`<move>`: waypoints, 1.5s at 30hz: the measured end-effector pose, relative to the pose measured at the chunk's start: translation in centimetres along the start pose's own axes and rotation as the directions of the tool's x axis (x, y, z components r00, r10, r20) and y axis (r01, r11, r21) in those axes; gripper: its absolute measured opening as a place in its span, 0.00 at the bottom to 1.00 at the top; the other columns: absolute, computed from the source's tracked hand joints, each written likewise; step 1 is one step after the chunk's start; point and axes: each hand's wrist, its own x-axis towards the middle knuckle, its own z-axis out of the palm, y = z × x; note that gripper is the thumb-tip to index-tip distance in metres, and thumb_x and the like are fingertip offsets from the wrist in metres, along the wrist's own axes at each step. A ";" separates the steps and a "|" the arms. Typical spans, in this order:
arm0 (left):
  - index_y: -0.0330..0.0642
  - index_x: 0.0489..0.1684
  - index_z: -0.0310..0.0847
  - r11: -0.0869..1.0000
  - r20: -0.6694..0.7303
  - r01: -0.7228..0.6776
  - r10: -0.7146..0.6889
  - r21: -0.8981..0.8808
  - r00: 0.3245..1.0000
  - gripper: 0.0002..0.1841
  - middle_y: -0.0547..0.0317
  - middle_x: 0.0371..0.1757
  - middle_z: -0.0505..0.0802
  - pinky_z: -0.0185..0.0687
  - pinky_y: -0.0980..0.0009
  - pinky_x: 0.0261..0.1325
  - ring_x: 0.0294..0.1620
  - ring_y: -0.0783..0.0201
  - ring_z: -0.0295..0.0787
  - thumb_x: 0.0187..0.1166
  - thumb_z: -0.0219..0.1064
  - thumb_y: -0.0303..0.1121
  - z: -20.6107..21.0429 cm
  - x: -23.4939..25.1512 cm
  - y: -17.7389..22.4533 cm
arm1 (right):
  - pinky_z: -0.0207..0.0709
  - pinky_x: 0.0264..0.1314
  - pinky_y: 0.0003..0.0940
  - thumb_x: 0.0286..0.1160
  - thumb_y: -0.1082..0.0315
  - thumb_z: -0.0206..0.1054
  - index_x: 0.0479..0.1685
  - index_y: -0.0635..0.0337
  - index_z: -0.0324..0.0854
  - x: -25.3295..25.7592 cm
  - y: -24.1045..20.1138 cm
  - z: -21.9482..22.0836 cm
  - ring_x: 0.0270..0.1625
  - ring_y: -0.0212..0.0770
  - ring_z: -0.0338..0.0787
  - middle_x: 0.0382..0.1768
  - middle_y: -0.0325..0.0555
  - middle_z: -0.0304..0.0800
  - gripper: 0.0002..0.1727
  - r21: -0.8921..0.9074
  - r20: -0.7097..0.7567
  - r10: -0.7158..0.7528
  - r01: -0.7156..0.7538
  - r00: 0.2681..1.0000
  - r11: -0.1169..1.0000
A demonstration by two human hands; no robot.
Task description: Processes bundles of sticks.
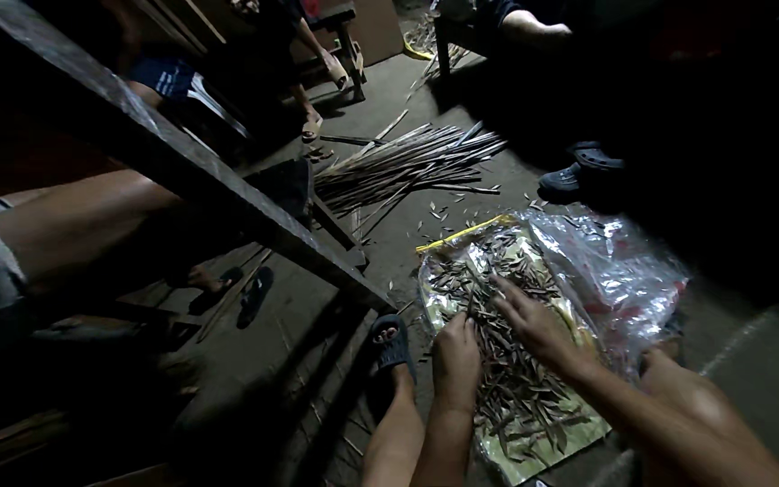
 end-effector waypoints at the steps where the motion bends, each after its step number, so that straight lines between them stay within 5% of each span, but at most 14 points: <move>1: 0.27 0.57 0.85 0.996 -0.037 0.000 0.003 0.089 0.999 0.15 0.39 0.44 0.91 0.83 0.53 0.54 0.44 0.48 0.90 0.90 0.51 0.26 0.0 0.0 0.4 | 0.77 0.60 0.61 0.94 0.54 0.46 0.94 0.52 0.55 -0.8 -0.4 0.7 0.51 0.60 0.88 0.54 0.64 0.89 0.31 0.023 0.072 -0.010 0.008 0.997 1.000; 3: 0.23 0.55 0.84 0.973 -0.055 0.033 -0.021 0.229 0.998 0.14 0.32 0.52 0.92 0.81 0.49 0.65 0.58 0.41 0.91 0.86 0.53 0.22 -0.1 -0.4 1.4 | 0.75 0.65 0.63 0.94 0.52 0.44 0.95 0.50 0.54 -1.7 -0.6 1.9 0.58 0.60 0.89 0.60 0.63 0.88 0.32 0.056 0.158 -0.036 0.027 0.987 0.998; 5: 0.22 0.53 0.84 0.945 -0.056 0.056 -0.040 0.322 0.998 0.13 0.32 0.52 0.91 0.81 0.50 0.64 0.59 0.41 0.90 0.86 0.54 0.22 0.0 -0.7 1.9 | 0.73 0.71 0.61 0.94 0.52 0.43 0.94 0.50 0.54 -2.0 -0.4 2.4 0.65 0.59 0.87 0.67 0.61 0.86 0.32 0.066 0.173 -0.062 0.051 0.983 0.997; 11: 0.22 0.46 0.87 0.909 -0.184 -0.066 0.154 0.412 0.971 0.10 0.33 0.46 0.93 0.87 0.49 0.52 0.48 0.40 0.94 0.82 0.59 0.21 1.6 -0.7 1.0 | 0.71 0.75 0.62 0.95 0.53 0.42 0.91 0.54 0.61 -2.0 -0.5 2.8 0.72 0.58 0.85 0.74 0.58 0.83 0.30 -0.007 0.088 -0.041 0.042 0.995 0.999; 20: 0.23 0.41 0.88 0.877 -0.300 -0.136 0.298 0.462 0.906 0.08 0.36 0.41 0.94 0.89 0.52 0.41 0.40 0.42 0.96 0.80 0.62 0.20 2.8 -0.4 0.3 | 0.77 0.65 0.62 0.95 0.55 0.45 0.89 0.51 0.66 -1.9 -0.7 3.2 0.64 0.61 0.89 0.66 0.58 0.88 0.28 -0.170 -0.036 -0.045 0.038 0.998 0.985; 31: 0.25 0.53 0.89 0.868 -0.329 -0.223 0.390 0.444 0.860 0.12 0.37 0.41 0.95 0.90 0.51 0.40 0.38 0.43 0.96 0.79 0.63 0.19 3.3 -0.8 -0.2 | 0.77 0.63 0.63 0.94 0.56 0.46 0.88 0.50 0.68 -0.9 -0.3 2.5 0.63 0.62 0.89 0.65 0.59 0.89 0.27 -0.215 -0.096 -0.048 0.026 0.994 0.976; 38: 0.27 0.61 0.88 0.878 -0.278 -0.273 0.397 0.394 0.875 0.15 0.36 0.47 0.96 0.90 0.49 0.46 0.43 0.41 0.97 0.81 0.63 0.21 3.2 -1.9 -0.5 | 0.71 0.70 0.62 0.96 0.53 0.43 0.72 0.69 0.77 2.6 1.7 -1.3 0.65 0.62 0.85 0.60 0.67 0.86 0.29 0.030 -0.227 0.156 -0.153 0.961 0.988; 40: 0.27 0.62 0.87 0.903 -0.268 -0.252 0.353 0.348 0.896 0.15 0.35 0.50 0.95 0.90 0.47 0.51 0.46 0.40 0.96 0.83 0.61 0.23 2.8 -1.6 -0.6 | 0.67 0.78 0.58 0.96 0.55 0.42 0.85 0.65 0.67 3.0 2.4 -1.2 0.75 0.58 0.81 0.73 0.65 0.81 0.29 0.141 -0.218 0.127 -0.097 0.968 0.985; 42: 0.27 0.61 0.87 0.941 -0.241 -0.218 0.281 0.257 0.929 0.15 0.35 0.50 0.95 0.88 0.46 0.56 0.48 0.39 0.96 0.86 0.60 0.26 2.1 -1.2 -0.5 | 0.75 0.69 0.45 0.95 0.58 0.45 0.84 0.65 0.67 2.5 1.8 0.1 0.64 0.46 0.85 0.67 0.59 0.84 0.27 0.277 -0.159 0.110 -0.063 0.981 0.959; 44: 0.28 0.59 0.88 0.976 -0.177 -0.166 0.189 0.138 0.966 0.15 0.37 0.46 0.95 0.86 0.50 0.56 0.45 0.44 0.94 0.89 0.59 0.29 1.2 -0.9 -0.2 | 0.69 0.32 0.25 0.94 0.59 0.47 0.70 0.65 0.77 1.5 0.6 1.5 0.29 0.28 0.74 0.34 0.39 0.77 0.22 0.467 -0.067 0.121 -0.076 0.990 0.881; 45: 0.29 0.58 0.88 0.986 -0.139 -0.145 0.155 0.082 0.978 0.15 0.41 0.42 0.94 0.86 0.55 0.50 0.39 0.50 0.93 0.89 0.59 0.30 1.0 -0.8 -0.2 | 0.65 0.24 0.21 0.94 0.59 0.48 0.65 0.65 0.78 1.1 0.2 1.7 0.21 0.25 0.69 0.26 0.33 0.71 0.20 0.568 0.012 0.118 -0.104 0.993 0.816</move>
